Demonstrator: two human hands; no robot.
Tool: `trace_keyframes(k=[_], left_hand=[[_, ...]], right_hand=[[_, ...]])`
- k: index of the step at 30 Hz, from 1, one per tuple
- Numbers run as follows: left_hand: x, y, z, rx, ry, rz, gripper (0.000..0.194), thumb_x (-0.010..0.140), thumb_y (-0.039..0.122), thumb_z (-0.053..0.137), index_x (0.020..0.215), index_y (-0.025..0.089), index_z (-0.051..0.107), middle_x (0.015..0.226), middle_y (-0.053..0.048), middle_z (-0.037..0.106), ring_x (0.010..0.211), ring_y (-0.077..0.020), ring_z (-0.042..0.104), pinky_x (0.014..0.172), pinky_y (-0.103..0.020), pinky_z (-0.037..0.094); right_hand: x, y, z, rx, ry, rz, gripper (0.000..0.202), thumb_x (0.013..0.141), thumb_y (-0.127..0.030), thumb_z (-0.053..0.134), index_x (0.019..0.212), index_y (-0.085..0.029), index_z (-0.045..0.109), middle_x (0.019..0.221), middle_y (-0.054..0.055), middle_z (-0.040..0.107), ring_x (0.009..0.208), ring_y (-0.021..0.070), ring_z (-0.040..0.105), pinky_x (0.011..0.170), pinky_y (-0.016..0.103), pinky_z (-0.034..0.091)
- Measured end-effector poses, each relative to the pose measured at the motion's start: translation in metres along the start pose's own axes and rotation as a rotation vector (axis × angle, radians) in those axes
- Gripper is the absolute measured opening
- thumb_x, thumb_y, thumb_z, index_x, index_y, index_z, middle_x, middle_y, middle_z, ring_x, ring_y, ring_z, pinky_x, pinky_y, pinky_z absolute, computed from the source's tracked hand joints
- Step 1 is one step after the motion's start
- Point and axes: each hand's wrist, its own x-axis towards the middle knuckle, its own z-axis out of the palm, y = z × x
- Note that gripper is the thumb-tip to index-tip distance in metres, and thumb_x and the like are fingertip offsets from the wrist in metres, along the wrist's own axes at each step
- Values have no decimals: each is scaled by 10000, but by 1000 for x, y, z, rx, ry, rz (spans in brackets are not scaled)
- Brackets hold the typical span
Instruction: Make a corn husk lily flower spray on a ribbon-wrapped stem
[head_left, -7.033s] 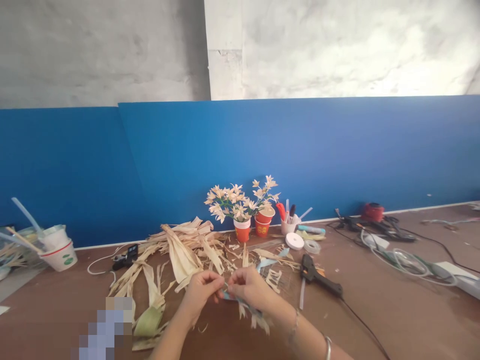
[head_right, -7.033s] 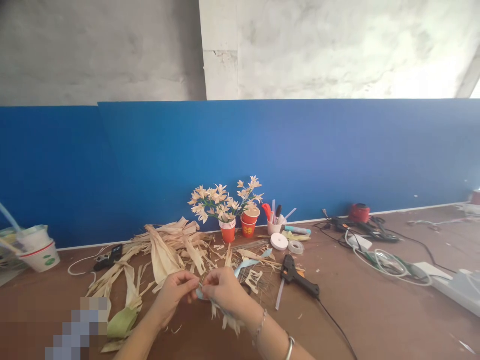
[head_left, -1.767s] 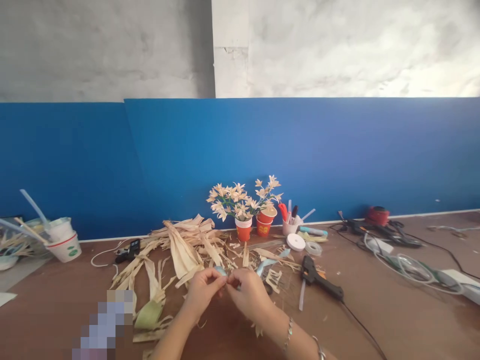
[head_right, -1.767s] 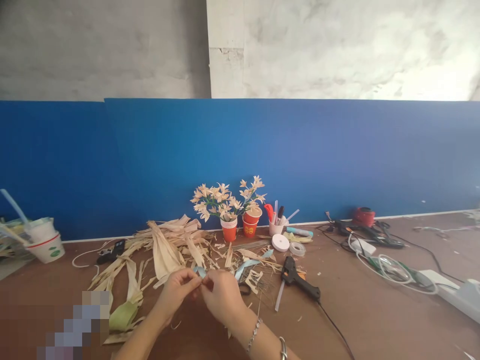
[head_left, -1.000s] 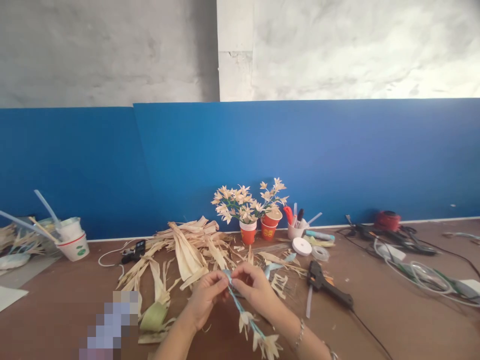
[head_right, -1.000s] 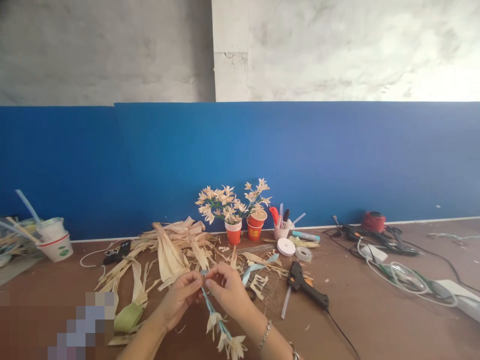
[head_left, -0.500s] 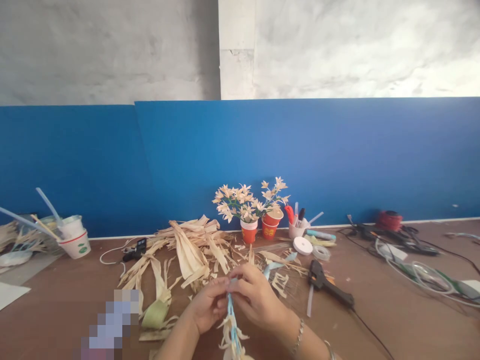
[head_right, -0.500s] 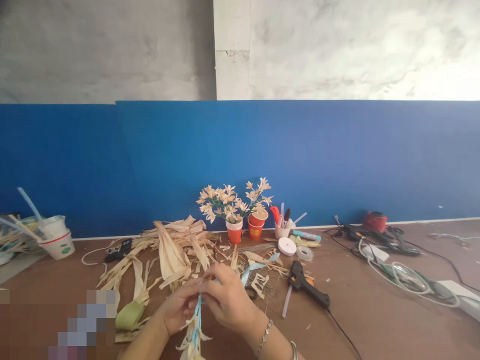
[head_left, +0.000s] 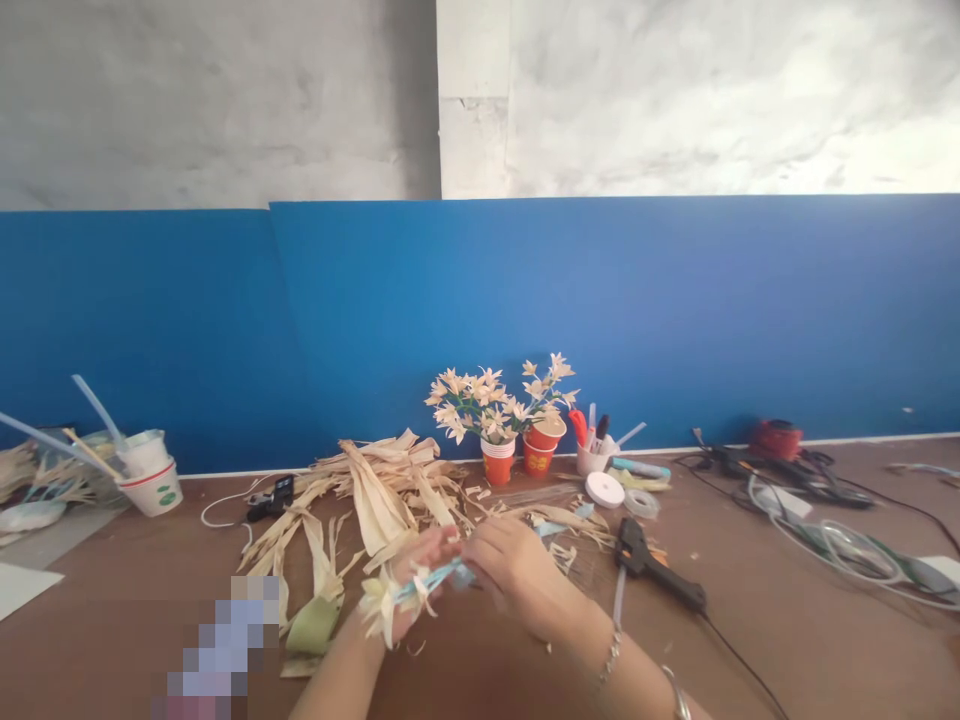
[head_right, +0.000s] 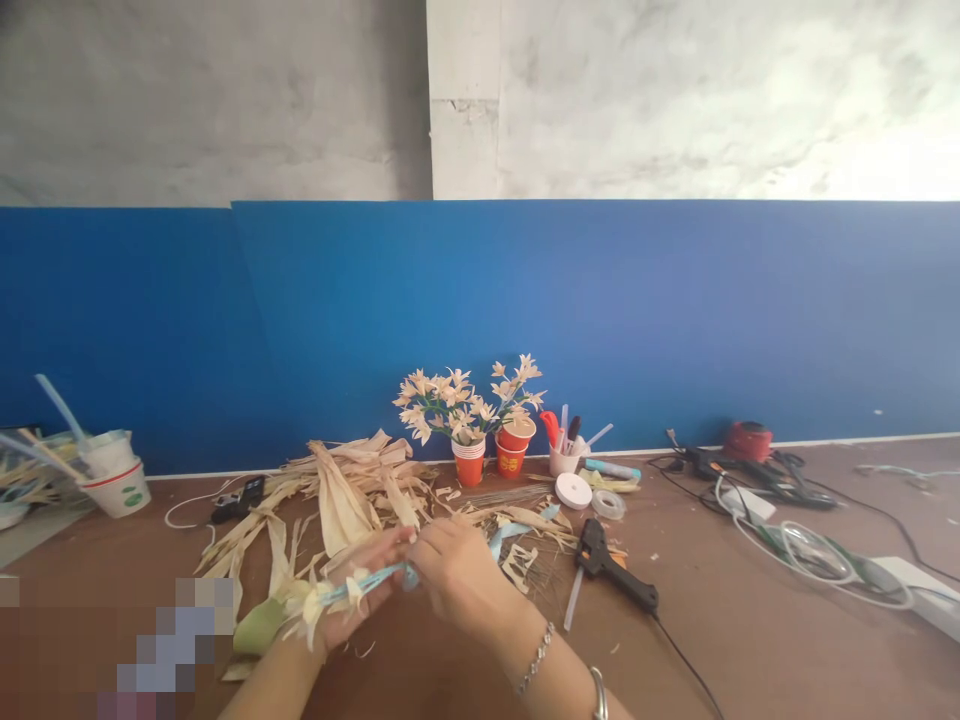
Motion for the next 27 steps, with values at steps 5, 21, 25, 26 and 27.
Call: trace_keyframes(k=[5, 21, 25, 26, 27], left_hand=[[-6, 36, -15, -45, 134, 183, 299, 667, 384, 719, 841, 141, 694, 847, -93, 706, 739, -178, 643, 630, -251, 477], [-17, 24, 44, 1144, 76, 323, 433, 712, 17, 494, 1099, 159, 629, 998, -110, 705, 927, -223, 630, 796, -285, 429], [-6, 10, 39, 1004, 64, 390, 282, 734, 55, 470, 860, 143, 707, 776, -77, 716, 764, -216, 631, 702, -287, 437], [-5, 8, 38, 974, 48, 412, 276, 741, 67, 463, 833, 142, 713, 763, -74, 714, 751, -215, 628, 696, -287, 437], [-4, 7, 37, 944, 33, 432, 276, 750, 84, 457, 820, 144, 718, 757, -70, 713, 745, -215, 626, 692, -287, 439]], right_hand=[[12, 18, -2, -190, -197, -74, 131, 820, -97, 496, 742, -161, 579, 706, 45, 602, 657, 172, 486, 614, 301, 294], [22, 19, 13, -224, -420, -65, 87, 802, -106, 520, 827, -125, 601, 797, 87, 640, 746, 198, 550, 687, 323, 316], [15, 21, 18, -230, -351, 38, 81, 832, -124, 501, 887, -140, 558, 792, 64, 639, 706, 186, 531, 691, 328, 290], [13, 21, 20, -230, -324, 61, 83, 836, -122, 496, 896, -146, 547, 779, 56, 636, 701, 185, 525, 697, 328, 285], [12, 21, 21, -228, -296, 79, 80, 838, -116, 492, 893, -150, 539, 766, 49, 631, 699, 183, 519, 705, 328, 282]])
